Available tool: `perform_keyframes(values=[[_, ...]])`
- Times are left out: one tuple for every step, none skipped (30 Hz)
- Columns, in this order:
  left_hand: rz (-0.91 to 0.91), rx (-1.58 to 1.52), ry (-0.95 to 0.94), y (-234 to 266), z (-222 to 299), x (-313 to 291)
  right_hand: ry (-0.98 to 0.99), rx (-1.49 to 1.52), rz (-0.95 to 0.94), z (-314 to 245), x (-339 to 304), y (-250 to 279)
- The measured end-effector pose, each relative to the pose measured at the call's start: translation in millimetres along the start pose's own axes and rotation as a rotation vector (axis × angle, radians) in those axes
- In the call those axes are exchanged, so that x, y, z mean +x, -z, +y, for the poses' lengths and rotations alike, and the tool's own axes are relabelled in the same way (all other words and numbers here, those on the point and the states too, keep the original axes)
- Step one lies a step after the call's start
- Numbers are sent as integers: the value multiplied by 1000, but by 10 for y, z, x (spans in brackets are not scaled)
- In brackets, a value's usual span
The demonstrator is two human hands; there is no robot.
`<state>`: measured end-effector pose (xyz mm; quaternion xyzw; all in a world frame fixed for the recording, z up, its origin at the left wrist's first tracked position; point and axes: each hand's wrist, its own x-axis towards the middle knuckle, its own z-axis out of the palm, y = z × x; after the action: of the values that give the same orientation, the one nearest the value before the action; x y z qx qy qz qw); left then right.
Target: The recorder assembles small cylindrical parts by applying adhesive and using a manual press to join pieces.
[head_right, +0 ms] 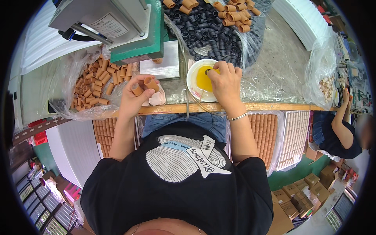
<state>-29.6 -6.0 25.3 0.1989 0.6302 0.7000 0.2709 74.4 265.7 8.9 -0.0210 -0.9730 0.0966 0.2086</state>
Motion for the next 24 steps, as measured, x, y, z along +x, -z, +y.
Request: perform_keyframes(values=[[-2, 0, 0, -64, -38, -6, -33, 73, 30, -18, 19, 40], [-34, -428, 125, -98, -91, -10, -33, 73, 34, -47, 35, 63], [-68, -856, 250, -137, -146, -10, -139, 331, 115, -84, 40, 94], [-42, -1242, 416, -197, -203, -2, -245, 590, 194, -133, 51, 131], [-47, -1241, 422, -241, -207, 4, -251, 587, 197, -218, 67, 203], [-50, -1409, 530, -286, -196, 0, -315, 782, 150, -322, 104, 300], [-52, -1575, 640, -325, -180, -9, -377, 978, 100, -420, 129, 342], [-7, -1552, 667, -367, -146, -3, -312, 962, 125, -500, 132, 318], [-11, -1554, 670, -387, -150, -2, -244, 948, 142, -587, 143, 289], [29, -1512, 629, -402, -155, -3, -245, 944, 142, -676, 164, 279], [68, -1469, 585, -411, -152, 1, -156, 823, 184, -769, 204, 274], [66, -1471, 584, -434, -147, -1, -68, 701, 224, -839, 234, 267], [121, -1402, 555, -468, -137, -13, -66, 699, 225, -883, 243, 248], [168, -1330, 526, -488, -125, 0, 14, 539, 238, -902, 255, 206], [158, -1328, 524, -498, -132, -2, 92, 378, 250, -915, 267, 150], [201, -1318, 515, -506, -162, -16, 103, 373, 301, -924, 264, 56], [241, -1309, 505, -510, -197, -32, 102, 363, 309, -922, 295, 59], [177, -1369, 519, -464, -213, -28, 107, 404, 271, -913, 331, 63], [164, -1366, 518, -435, -214, -33, 112, 445, 233, -898, 370, 69], [177, -1438, 507, -421, -212, -42, 83, 554, 152, -873, 454, 147], [189, -1508, 496, -402, -191, -37, 80, 547, 160, -786, 524, 124], [186, -1586, 495, -354, -162, -33, -61, 729, 176, -656, 640, 68], [179, -1582, 493, -317, -144, -34, -203, 915, 189, -510, 784, -3], [175, -1540, 458, -287, -135, -43, -209, 750, 245, -327, 975, -99]])
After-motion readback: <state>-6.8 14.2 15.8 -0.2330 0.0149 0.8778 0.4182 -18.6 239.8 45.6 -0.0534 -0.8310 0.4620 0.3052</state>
